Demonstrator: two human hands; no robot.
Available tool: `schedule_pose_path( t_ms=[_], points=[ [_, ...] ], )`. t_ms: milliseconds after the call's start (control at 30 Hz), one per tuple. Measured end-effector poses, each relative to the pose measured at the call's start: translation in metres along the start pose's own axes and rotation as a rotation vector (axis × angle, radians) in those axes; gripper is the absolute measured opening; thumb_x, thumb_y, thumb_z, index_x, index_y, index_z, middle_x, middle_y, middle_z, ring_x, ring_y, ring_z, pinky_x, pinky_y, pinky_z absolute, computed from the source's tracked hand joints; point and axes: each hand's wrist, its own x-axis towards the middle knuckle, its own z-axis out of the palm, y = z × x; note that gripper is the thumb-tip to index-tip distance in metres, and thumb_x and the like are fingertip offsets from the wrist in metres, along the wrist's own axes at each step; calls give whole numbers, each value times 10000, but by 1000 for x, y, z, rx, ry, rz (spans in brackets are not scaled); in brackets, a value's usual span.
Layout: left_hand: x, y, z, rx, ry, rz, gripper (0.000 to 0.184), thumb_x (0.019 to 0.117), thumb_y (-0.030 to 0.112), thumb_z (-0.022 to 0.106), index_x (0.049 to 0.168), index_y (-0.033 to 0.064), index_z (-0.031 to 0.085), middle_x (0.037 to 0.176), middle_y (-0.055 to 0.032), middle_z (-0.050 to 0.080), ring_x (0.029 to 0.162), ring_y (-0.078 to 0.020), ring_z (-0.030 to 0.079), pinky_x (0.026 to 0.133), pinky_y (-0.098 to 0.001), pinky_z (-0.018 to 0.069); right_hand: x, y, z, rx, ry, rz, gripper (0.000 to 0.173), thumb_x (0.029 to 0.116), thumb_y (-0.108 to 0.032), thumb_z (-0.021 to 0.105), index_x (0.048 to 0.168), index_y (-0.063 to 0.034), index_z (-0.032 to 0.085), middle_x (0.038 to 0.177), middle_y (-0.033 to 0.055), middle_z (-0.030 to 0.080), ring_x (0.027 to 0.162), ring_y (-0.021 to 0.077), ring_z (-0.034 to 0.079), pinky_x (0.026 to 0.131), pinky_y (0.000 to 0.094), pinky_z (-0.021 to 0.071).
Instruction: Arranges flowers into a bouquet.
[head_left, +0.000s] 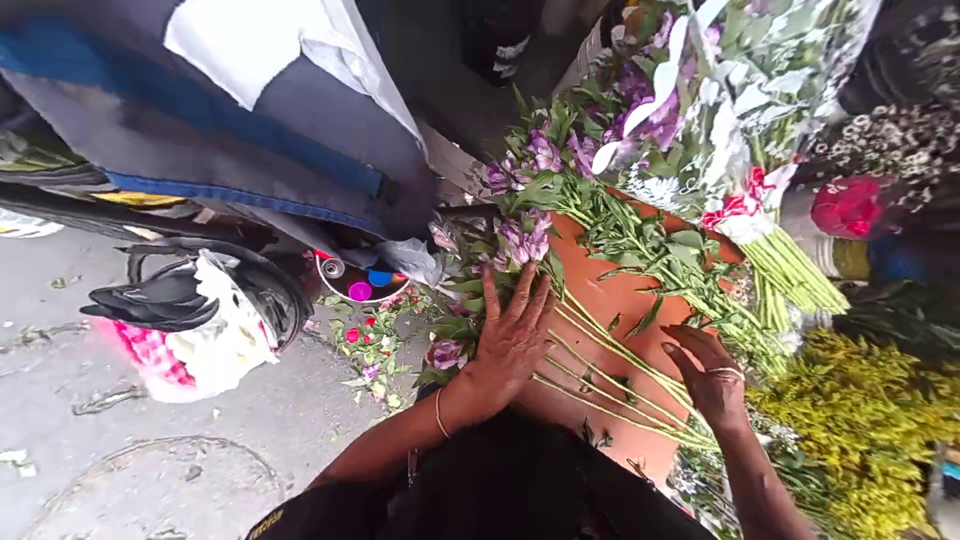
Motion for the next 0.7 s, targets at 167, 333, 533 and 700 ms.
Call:
schedule_pose_path(
  t_ms=[167,333,533,700],
  points=[
    [0,0,-1,21,-13,32,717,934,545,640,1488,102,533,1619,-98,411,1529,-405,280,1099,-827,120,80,19,-3,-137,213,-37,328,990,-284,660,1174,-25,738,1152,235,684,1072,341,658,947,478,525],
    [6,10,-15,63,-120,13,707,976,540,579,1501,73,506,1631,-139,379,1521,-468,253,1076,-850,106,118,22,17,-191,79,34,274,919,-210,743,1096,-1,717,1161,274,653,1172,501,575,1005,695,405],
    [5,21,-17,122,-154,-46,680,988,523,573,1517,102,497,1648,-117,355,1537,-449,223,1089,-844,63,102,12,-10,-45,280,-103,195,964,-127,663,1055,40,708,1140,265,660,1119,441,627,966,597,486],
    [6,26,-20,137,-163,-68,704,990,561,546,1516,96,496,1645,-113,361,1547,-438,200,1101,-834,9,87,-14,-41,-286,445,-240,317,1068,-199,520,1216,57,634,1128,303,671,1025,487,677,860,618,536]
  ],
)
